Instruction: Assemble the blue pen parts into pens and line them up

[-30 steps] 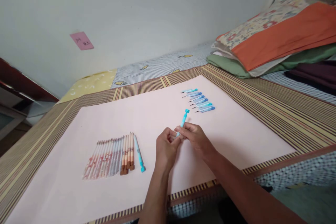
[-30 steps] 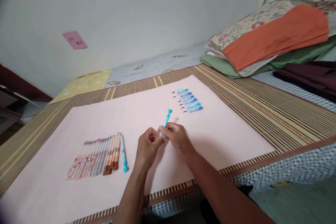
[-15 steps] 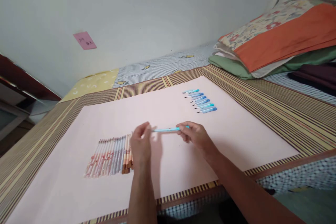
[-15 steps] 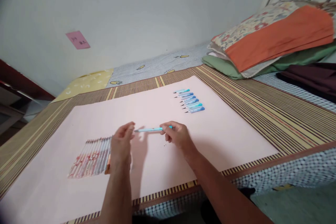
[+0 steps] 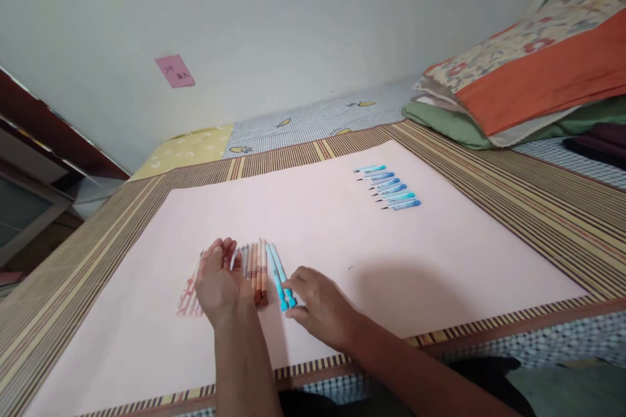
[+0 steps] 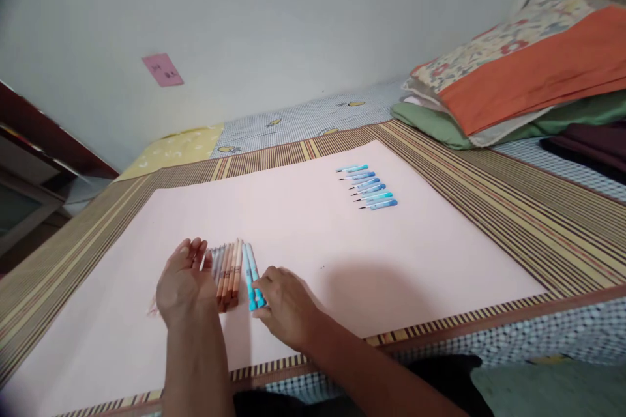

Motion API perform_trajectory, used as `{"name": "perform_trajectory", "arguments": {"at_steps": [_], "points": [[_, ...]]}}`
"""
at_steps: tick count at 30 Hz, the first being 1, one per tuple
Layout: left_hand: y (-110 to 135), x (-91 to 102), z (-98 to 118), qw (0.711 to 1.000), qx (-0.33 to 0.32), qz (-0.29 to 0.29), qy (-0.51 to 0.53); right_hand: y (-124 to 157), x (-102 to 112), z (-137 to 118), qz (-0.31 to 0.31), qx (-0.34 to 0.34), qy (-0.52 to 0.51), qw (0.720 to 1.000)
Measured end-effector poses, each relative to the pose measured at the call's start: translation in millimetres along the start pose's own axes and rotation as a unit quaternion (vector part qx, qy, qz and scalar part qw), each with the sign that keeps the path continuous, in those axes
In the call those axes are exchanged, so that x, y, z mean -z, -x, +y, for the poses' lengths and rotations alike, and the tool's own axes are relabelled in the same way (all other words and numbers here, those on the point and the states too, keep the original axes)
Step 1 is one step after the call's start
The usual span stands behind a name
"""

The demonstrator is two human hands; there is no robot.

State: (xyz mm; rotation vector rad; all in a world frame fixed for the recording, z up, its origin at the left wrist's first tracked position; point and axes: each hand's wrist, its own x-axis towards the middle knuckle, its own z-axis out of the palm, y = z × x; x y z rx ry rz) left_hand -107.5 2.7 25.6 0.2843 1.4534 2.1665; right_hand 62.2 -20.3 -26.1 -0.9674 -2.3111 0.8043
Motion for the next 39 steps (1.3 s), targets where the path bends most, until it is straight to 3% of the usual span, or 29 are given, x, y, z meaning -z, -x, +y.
{"name": "perform_trajectory", "arguments": {"at_steps": [11, 16, 20, 24, 28, 33, 36, 39], "points": [[1, -0.5, -3, 1.000, 0.001, -0.003, 0.020, -9, -27, -14, 0.004, 0.084, 0.160, 0.984], [5, -6.9, -2, 0.998, 0.038, -0.015, 0.049, -8, -24, -23, 0.008, 0.063, 0.168, 0.984], [7, -12.5, -2, 0.996, 0.055, -0.047, 0.046, -6, -14, -23, -0.001, 0.034, 0.118, 0.992], [12, -18.6, -6, 0.991, 0.064, -0.110, 0.031, -10, 13, 7, 0.029, 0.002, 0.043, 0.999], [17, -23.7, -14, 0.982, 0.086, -0.169, 0.001, -7, 70, 67, 0.136, -0.047, 0.028, 0.989], [20, -27.5, -23, 0.976, 0.107, -0.189, -0.017, 24, 145, 138, 0.283, -0.214, 0.174, 0.919], [22, -29.9, -27, 0.974, 0.117, -0.193, -0.022, 41, 165, 166, 0.303, -0.270, 0.207, 0.890], [25, -31.9, -29, 0.973, 0.121, -0.193, -0.026, 43, 169, 184, 0.294, -0.236, 0.234, 0.896]]}}
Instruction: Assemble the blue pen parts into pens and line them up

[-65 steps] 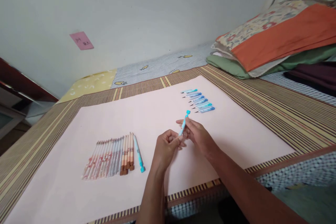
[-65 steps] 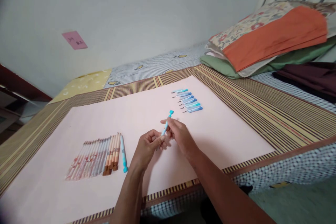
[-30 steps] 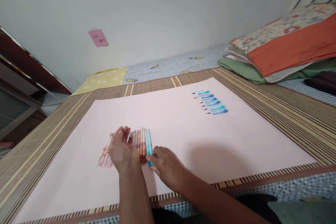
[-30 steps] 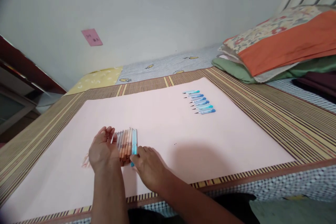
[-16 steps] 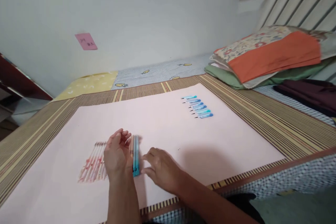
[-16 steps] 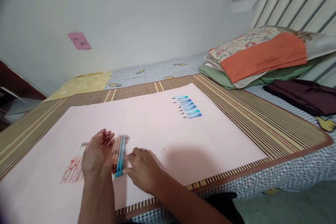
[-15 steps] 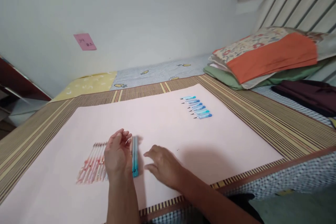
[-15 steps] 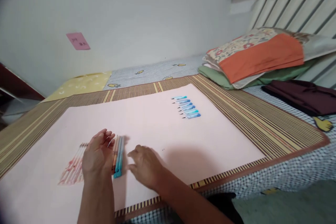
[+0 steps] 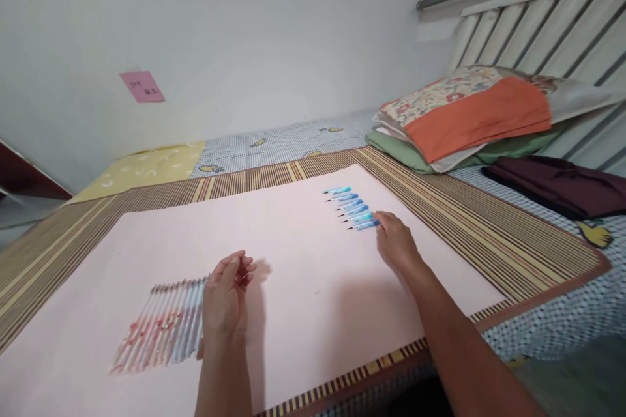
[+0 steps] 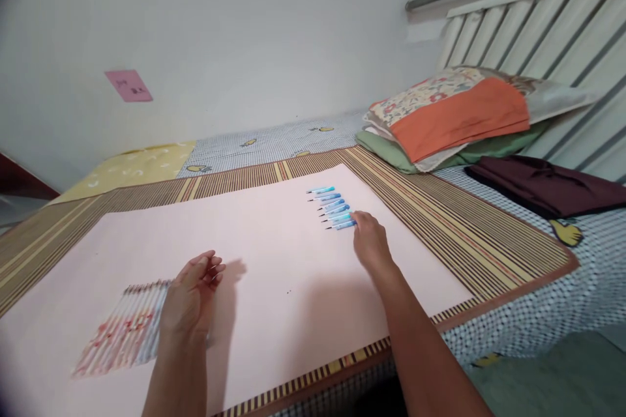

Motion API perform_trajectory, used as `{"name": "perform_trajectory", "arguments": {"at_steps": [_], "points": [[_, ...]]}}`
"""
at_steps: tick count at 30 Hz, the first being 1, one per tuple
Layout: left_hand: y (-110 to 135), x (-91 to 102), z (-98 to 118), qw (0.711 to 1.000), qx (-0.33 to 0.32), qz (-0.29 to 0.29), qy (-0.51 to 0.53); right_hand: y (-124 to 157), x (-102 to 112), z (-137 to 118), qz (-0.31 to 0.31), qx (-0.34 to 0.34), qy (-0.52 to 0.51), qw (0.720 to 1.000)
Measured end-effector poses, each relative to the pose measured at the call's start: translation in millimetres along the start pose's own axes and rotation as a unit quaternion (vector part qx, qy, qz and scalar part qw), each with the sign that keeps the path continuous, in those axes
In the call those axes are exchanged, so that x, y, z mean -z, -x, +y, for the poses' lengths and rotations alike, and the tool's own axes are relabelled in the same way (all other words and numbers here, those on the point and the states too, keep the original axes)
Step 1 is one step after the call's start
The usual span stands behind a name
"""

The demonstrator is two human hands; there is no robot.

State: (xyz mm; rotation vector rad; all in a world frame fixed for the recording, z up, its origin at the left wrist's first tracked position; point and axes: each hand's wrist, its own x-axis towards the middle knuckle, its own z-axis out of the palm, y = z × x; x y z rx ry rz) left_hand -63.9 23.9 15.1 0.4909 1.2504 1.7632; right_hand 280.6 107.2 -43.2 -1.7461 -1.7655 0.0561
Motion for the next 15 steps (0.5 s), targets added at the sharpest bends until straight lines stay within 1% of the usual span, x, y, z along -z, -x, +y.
{"name": "perform_trajectory", "arguments": {"at_steps": [2, 4, 7, 11, 15], "points": [[0, -0.8, -2, 1.000, 0.005, 0.000, -0.003, -5, -7, 3, -0.015, 0.040, 0.024, 0.999], [0, -0.6, -3, 1.000, 0.012, -0.001, -0.005, -8, -14, 4, -0.035, 0.060, 0.049, 0.996], [-2, 0.4, -4, 1.000, 0.018, -0.002, -0.009, -10, -19, 3, -0.044, 0.059, 0.065, 0.995], [-3, 0.4, -6, 1.000, 0.020, 0.001, -0.009, -7, -21, 3, -0.033, 0.048, 0.069, 0.996], [-3, -1.0, -8, 1.000, 0.022, -0.008, -0.012, -5, -21, 3, -0.029, 0.040, 0.083, 0.995]]}}
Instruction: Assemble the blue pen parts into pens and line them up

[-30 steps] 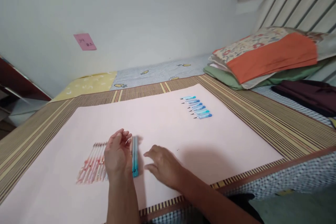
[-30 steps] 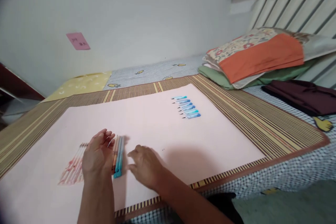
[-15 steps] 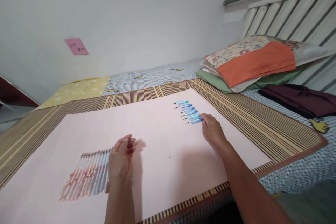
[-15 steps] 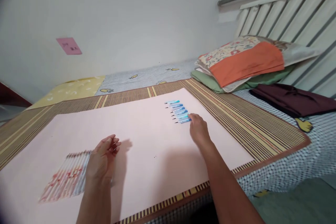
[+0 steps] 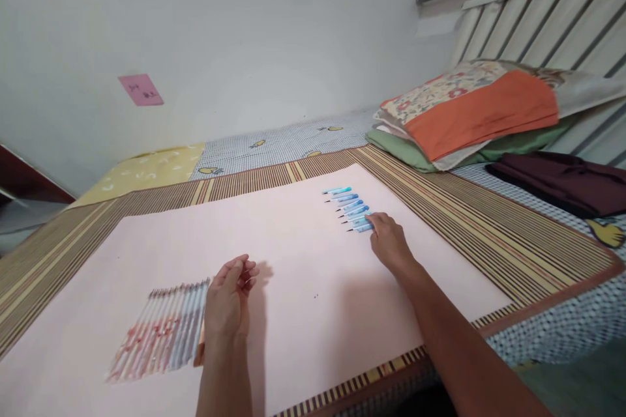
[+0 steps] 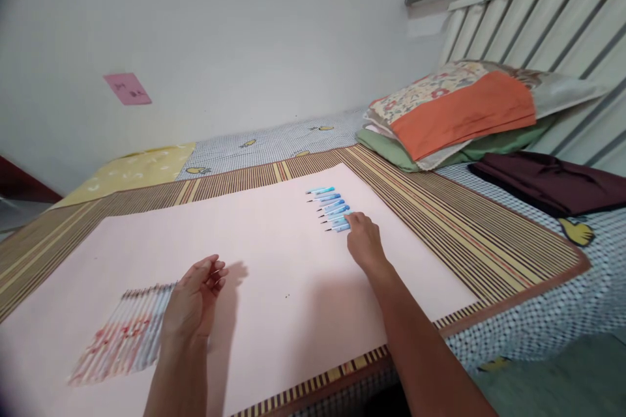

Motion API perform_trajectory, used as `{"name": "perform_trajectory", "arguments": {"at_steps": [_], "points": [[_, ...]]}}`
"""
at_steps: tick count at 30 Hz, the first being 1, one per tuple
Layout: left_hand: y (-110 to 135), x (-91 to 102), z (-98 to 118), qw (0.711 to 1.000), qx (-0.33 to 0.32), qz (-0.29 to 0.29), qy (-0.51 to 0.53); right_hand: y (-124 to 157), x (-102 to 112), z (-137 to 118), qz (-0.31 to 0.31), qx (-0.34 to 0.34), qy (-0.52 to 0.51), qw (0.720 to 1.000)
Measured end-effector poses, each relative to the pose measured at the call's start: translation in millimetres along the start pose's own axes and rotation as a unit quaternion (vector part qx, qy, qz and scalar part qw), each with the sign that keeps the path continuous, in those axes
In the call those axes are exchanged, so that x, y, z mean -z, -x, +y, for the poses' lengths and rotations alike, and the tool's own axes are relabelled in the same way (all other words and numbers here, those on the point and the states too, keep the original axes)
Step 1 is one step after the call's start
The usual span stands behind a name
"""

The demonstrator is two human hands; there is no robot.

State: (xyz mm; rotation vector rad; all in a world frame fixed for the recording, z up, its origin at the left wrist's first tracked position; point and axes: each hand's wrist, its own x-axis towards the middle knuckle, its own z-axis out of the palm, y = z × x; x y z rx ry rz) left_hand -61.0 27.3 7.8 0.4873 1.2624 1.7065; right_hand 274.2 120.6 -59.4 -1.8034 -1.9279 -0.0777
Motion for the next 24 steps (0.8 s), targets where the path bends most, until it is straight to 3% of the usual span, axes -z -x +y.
{"name": "perform_trajectory", "arguments": {"at_steps": [9, 24], "points": [[0, 1.3, -2, 1.000, 0.004, -0.012, -0.006, 2, 4, -3, -0.004, -0.018, 0.007, 1.000], [0, -0.6, -4, 1.000, 0.017, -0.010, 0.004, 17, 24, 6, -0.064, 0.035, -0.071, 0.995]]}}
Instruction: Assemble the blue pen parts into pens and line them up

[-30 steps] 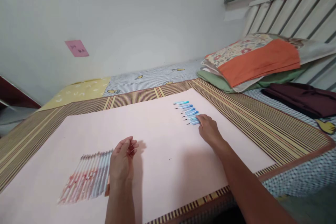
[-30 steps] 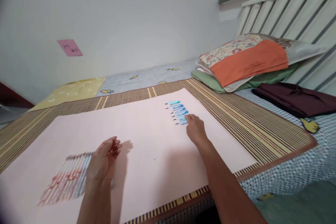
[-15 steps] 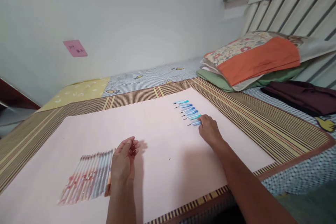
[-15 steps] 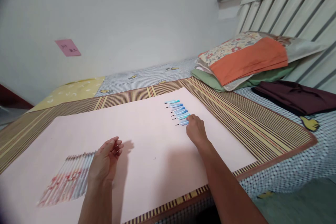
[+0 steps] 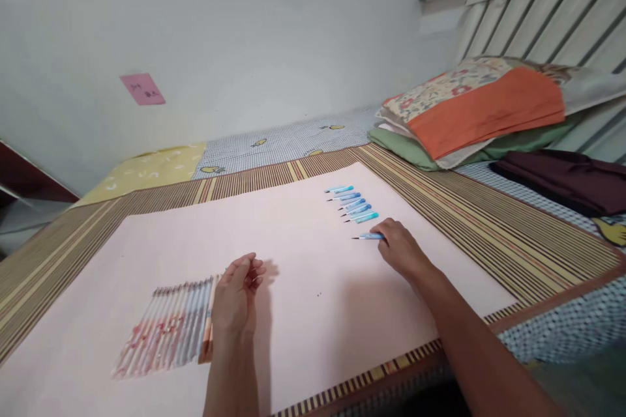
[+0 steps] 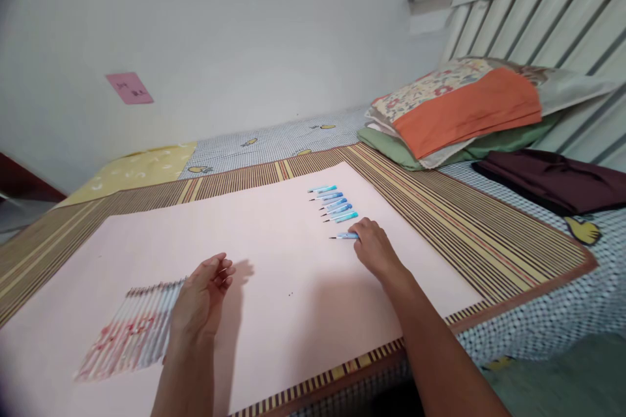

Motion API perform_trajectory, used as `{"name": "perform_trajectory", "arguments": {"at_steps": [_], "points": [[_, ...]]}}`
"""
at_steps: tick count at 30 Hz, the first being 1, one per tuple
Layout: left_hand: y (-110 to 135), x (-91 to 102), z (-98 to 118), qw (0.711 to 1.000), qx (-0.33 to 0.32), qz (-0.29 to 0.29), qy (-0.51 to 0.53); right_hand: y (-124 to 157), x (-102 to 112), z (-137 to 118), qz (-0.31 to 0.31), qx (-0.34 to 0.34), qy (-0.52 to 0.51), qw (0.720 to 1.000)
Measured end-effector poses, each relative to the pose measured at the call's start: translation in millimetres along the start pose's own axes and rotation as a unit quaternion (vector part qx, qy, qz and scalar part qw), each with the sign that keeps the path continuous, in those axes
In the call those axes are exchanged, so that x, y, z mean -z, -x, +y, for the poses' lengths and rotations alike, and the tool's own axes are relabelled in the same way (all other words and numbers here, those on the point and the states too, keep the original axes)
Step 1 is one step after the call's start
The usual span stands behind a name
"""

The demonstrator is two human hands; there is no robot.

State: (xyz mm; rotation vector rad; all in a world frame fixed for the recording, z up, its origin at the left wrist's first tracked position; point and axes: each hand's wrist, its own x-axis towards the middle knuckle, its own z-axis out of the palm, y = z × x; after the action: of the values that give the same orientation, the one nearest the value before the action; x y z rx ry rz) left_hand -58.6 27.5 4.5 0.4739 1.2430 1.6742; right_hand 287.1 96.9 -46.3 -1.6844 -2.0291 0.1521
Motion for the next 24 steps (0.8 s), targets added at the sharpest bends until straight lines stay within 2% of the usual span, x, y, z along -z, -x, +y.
{"name": "perform_trajectory", "arguments": {"at_steps": [5, 8, 12, 14, 17, 19, 20, 24], "points": [[1, -2.9, -1, 1.000, 0.002, -0.002, 0.000, 8, 1, 6, 0.024, 0.014, -0.085, 0.996], [2, -3.2, -2, 1.000, 0.004, 0.000, -0.002, 12, 0, 14, 0.066, -0.015, -0.128, 0.989], [2, -3.7, -1, 1.000, 0.009, 0.003, -0.003, 20, 4, 22, 0.108, -0.063, -0.132, 0.983], [3, -4.0, 0, 1.000, 0.013, 0.002, -0.004, 26, 9, 22, 0.078, -0.078, -0.132, 0.985], [3, -4.5, 0, 1.000, 0.014, -0.001, -0.004, 36, 17, 19, -0.007, -0.071, -0.135, 0.988], [3, -5.0, 0, 1.000, 0.013, -0.005, -0.004, 38, 21, 19, -0.029, -0.064, -0.152, 0.986], [3, -5.4, -1, 1.000, 0.014, -0.008, -0.004, 38, 23, 20, -0.020, -0.068, -0.163, 0.984], [4, -8.0, -3, 1.000, 0.018, -0.015, -0.004, 22, 22, 27, 0.076, -0.103, -0.162, 0.978]]}}
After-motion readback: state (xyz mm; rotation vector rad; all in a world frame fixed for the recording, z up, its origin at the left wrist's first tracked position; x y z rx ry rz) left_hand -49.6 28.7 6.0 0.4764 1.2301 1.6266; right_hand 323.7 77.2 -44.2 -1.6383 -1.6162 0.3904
